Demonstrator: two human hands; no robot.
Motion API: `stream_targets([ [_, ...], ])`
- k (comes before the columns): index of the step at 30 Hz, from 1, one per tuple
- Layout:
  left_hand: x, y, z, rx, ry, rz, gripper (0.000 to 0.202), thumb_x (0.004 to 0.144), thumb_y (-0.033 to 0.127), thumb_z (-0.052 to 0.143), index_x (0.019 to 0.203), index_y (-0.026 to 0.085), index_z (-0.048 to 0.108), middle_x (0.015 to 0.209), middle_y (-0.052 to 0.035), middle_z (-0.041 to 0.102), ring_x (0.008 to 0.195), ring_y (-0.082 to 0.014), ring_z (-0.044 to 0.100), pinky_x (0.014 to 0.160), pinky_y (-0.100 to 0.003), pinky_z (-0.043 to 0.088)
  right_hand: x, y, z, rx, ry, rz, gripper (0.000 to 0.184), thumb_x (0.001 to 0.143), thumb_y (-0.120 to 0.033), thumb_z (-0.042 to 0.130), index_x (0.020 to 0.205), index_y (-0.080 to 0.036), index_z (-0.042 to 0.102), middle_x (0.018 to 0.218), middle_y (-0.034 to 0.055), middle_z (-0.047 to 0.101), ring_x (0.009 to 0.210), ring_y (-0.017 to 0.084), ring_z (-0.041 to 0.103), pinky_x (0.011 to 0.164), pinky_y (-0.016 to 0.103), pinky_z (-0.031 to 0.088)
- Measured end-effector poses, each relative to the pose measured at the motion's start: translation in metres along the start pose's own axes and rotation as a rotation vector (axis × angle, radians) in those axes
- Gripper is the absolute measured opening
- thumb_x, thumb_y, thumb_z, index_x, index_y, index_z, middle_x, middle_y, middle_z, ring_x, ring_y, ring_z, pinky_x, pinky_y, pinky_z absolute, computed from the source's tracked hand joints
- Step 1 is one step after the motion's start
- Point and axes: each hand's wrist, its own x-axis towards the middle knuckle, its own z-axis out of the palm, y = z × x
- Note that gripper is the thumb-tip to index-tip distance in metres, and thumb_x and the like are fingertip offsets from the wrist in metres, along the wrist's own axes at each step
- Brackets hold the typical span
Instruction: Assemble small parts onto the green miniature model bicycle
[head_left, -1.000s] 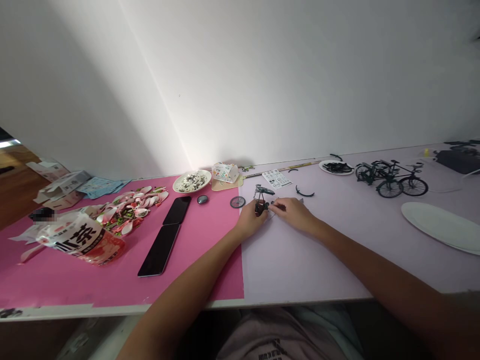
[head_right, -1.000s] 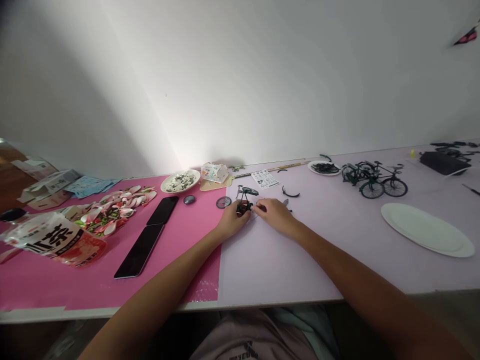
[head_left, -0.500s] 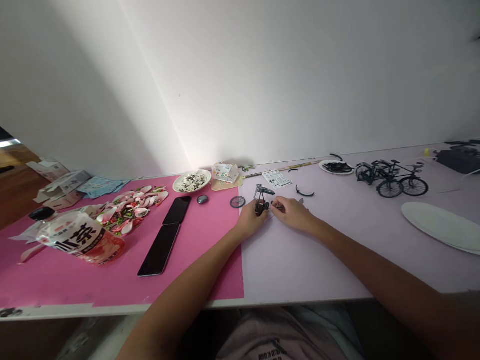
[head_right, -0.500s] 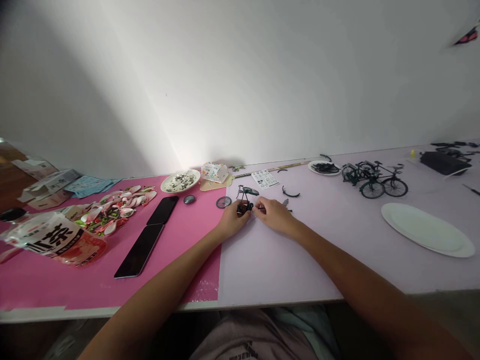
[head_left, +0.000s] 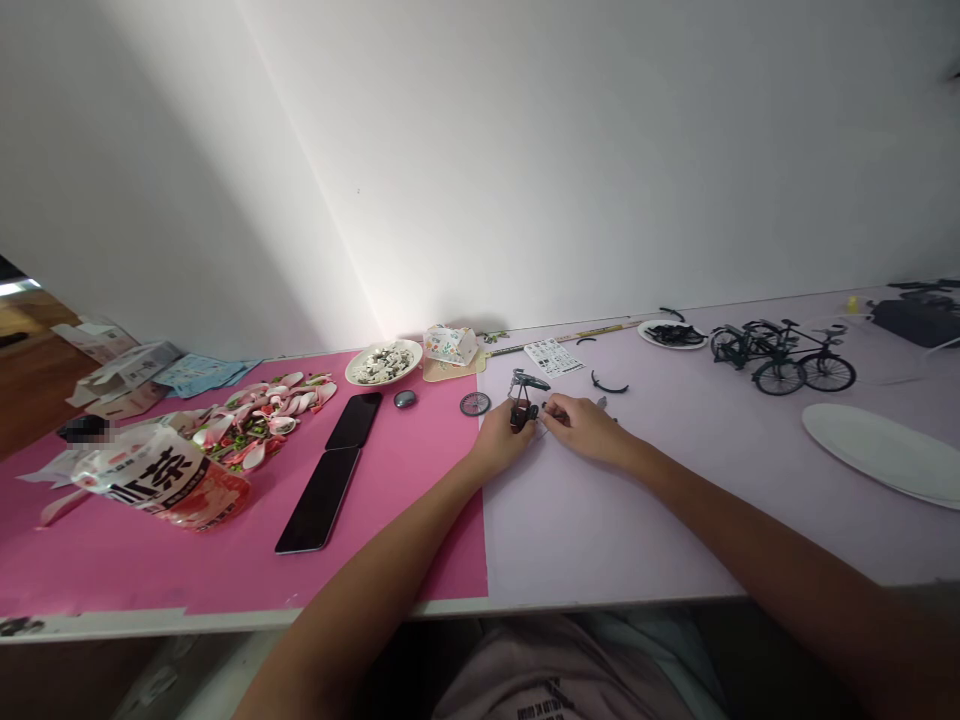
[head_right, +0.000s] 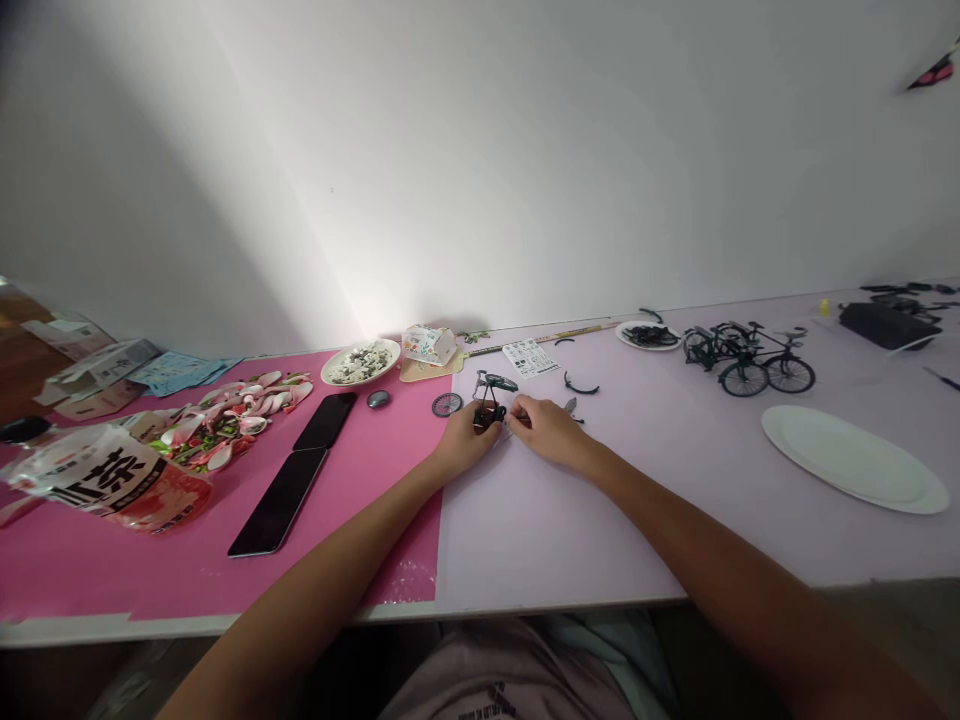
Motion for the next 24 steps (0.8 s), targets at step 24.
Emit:
stream_targets([
  [24, 0.0, 0.0001, -0.0009, 0.024, -0.015, 0.005, 0.027, 0.086, 0.025, 0.064, 0.112, 0.016, 0.062, 0.098, -0.0074, 0.074, 0.083, -0.0176, 0.069, 0.075, -0.029, 0.057, -0.0002, 0.0035, 0.0001, 0.04, -0.065, -0.017, 0.019, 0.094, -0.039, 0.055, 0.091, -0.023, 0.064, 0.086, 0.0033, 0.073, 0.075, 0.02, 0.064, 0.066, 0.03, 0.043],
])
